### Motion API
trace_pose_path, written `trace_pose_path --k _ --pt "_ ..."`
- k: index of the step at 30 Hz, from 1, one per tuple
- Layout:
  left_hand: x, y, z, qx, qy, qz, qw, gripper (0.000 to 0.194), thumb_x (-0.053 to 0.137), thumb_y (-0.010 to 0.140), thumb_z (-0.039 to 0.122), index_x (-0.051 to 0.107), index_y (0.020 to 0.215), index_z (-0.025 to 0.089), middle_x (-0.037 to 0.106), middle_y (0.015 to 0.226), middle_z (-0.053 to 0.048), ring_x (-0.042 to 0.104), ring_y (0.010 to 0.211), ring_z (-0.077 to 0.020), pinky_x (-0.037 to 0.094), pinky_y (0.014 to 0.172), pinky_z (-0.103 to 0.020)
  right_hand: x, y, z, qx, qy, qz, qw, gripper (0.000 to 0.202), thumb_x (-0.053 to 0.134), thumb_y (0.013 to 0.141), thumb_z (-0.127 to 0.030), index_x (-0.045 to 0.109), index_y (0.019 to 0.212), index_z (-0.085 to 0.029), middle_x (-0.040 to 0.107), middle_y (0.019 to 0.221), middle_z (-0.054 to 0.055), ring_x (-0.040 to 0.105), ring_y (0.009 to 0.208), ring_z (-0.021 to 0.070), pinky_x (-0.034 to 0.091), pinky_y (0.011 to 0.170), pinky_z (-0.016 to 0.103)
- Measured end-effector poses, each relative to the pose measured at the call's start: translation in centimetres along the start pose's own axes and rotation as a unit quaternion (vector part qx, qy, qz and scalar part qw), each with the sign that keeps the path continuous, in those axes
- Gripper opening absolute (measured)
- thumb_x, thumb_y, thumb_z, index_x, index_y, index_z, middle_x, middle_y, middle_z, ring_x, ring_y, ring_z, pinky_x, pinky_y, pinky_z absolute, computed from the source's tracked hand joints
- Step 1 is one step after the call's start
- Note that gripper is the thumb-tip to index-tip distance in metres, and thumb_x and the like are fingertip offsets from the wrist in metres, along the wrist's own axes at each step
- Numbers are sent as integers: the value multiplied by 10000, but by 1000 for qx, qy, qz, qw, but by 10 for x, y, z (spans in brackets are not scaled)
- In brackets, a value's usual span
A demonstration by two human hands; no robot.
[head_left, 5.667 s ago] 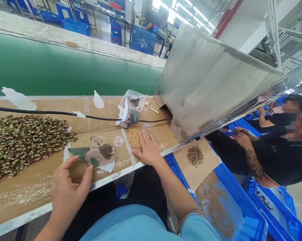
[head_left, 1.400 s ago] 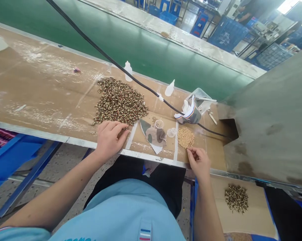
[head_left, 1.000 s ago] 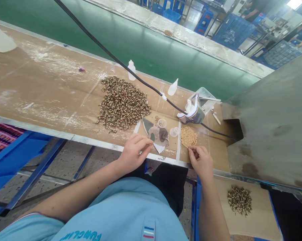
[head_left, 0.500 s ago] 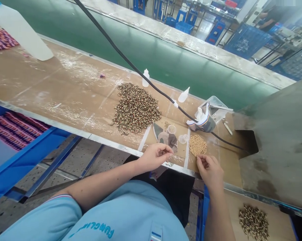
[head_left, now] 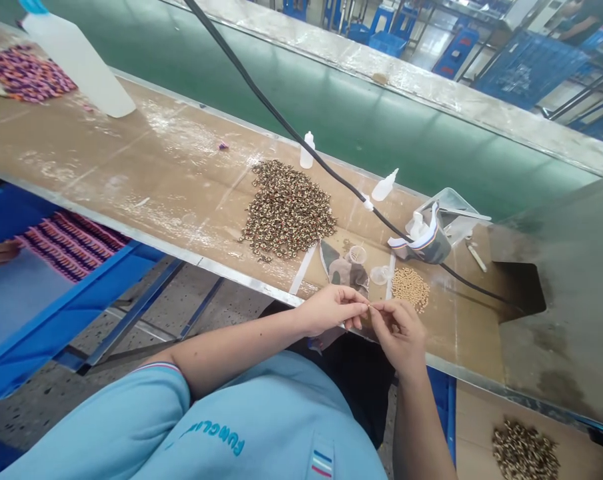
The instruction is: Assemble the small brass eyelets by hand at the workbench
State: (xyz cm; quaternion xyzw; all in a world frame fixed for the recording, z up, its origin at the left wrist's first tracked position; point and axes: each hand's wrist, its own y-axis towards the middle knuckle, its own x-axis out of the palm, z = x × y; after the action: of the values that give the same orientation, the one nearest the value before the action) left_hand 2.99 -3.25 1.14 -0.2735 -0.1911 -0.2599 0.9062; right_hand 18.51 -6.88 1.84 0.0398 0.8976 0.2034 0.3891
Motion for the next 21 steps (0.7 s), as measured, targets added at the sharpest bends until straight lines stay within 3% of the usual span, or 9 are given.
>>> trace_pose_path --k 12,21 --pt "-7 -1 2 21 34 32 999 152 665 712 227 603 766 99 572 487 33 450 405 -33 345 442 -161 7 -2 6 -62 -45 -7 997 112 539 862 -228 646 897 -230 642 824 23 611 721 117 503 629 237" --pt "-4 -2 0 52 32 61 996 64 616 706 156 577 735 113 567 500 36 485 443 -44 368 455 -151 8 -4 2 -80 -15 12 997 172 557 835 -142 638 962 -225 648 873 32 625 771 121 526 660 239"
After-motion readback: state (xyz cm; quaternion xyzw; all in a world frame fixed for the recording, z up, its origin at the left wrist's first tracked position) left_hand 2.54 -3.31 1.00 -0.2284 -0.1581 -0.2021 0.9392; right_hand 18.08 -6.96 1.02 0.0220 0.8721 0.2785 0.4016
